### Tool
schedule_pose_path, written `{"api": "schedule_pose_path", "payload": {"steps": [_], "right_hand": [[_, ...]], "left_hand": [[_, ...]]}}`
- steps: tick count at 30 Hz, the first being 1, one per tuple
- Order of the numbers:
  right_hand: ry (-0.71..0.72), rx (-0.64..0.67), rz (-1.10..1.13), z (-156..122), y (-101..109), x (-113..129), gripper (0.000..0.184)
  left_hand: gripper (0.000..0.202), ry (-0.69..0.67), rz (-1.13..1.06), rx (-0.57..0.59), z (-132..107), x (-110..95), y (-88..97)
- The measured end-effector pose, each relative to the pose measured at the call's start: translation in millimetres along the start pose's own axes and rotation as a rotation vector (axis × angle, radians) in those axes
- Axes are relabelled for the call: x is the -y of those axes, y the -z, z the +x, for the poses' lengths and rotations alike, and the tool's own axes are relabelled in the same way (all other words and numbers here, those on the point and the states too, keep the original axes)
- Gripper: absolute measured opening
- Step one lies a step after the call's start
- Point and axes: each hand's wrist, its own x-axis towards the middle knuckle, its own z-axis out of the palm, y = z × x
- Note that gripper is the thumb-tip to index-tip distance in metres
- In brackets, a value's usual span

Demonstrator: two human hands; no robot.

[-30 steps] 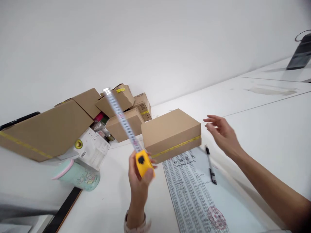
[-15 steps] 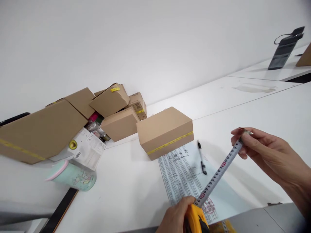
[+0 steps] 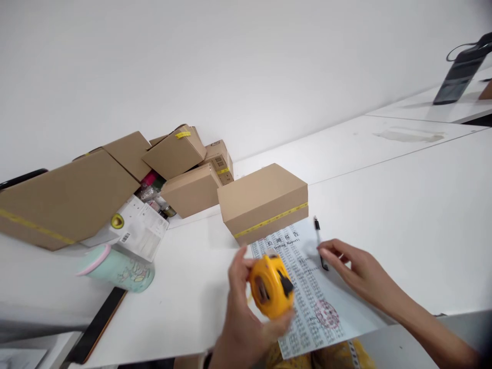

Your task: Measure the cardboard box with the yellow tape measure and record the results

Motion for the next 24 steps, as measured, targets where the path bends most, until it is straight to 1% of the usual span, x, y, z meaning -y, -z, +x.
{"api": "schedule_pose_path", "payload": {"steps": [2,3,4,6,8,10,12,13,15,16,17,18,19,20,21,22,23,24], "right_hand": [[-0.107,-0.085,-0.171,19,-3,-13,0.036],[-0.150,-0.102,-0.252,28,-6,-18,0.036],[-0.180,-0.102,-0.328,36,-10,-22,0.038],[-0.190,-0.083,-0.455,46,-19,-28,0.040],[-0.151,-0.077,-0.547,51,-27,-34,0.035],[-0.102,-0.080,-0.584,51,-30,-41,0.027],[-0.068,-0.094,-0.535,49,-26,-46,0.029],[-0.074,-0.105,-0.467,48,-23,-48,0.030],[-0.125,-0.168,-0.225,42,-12,-48,0.033],[-0.155,-0.211,-0.064,39,-6,-47,0.034],[-0.174,-0.253,0.100,34,0,-45,0.034],[-0.173,-0.299,0.251,29,6,-42,0.034],[-0.151,-0.348,0.372,24,12,-40,0.032],[-0.120,-0.397,0.450,19,16,-37,0.031],[-0.092,-0.449,0.482,14,20,-36,0.029],[-0.072,-0.511,0.471,10,23,-35,0.028],[-0.066,-0.578,0.428,6,25,-35,0.026],[-0.072,-0.646,0.367,4,26,-35,0.023]], "left_hand": [[0.095,-0.140,0.181,-0.166,36,-12,12.9],[0.092,-0.200,0.262,-0.208,58,-18,17.8],[0.087,-0.244,0.347,-0.225,80,-22,21.2],[0.074,-0.314,0.533,-0.262,123,-25,23.7],[0.067,-0.284,0.690,-0.213,159,-20,21.8],[0.064,-0.213,0.810,-0.147,186,-10,18.3],[0.058,-0.169,0.874,-0.096,202,3,15.3],[0.054,-0.162,0.885,-0.080,206,9,13.9],[0.046,-0.164,0.887,-0.099,205,18,10.2],[0.044,-0.209,0.874,-0.140,199,21,7.0],[0.041,-0.294,0.846,-0.187,189,24,2.4],[0.039,-0.409,0.806,-0.223,175,27,-3.7],[0.035,-0.564,0.739,-0.242,159,31,-11.2],[0.031,-0.687,0.663,-0.181,141,36,-19.8],[0.029,-0.741,0.609,-0.051,122,42,-29.1],[0.028,-0.716,0.586,0.079,105,50,-38.2],[0.029,-0.643,0.597,0.209,90,58,-46.7],[0.036,-0.570,0.625,0.338,77,66,-54.0]]}}
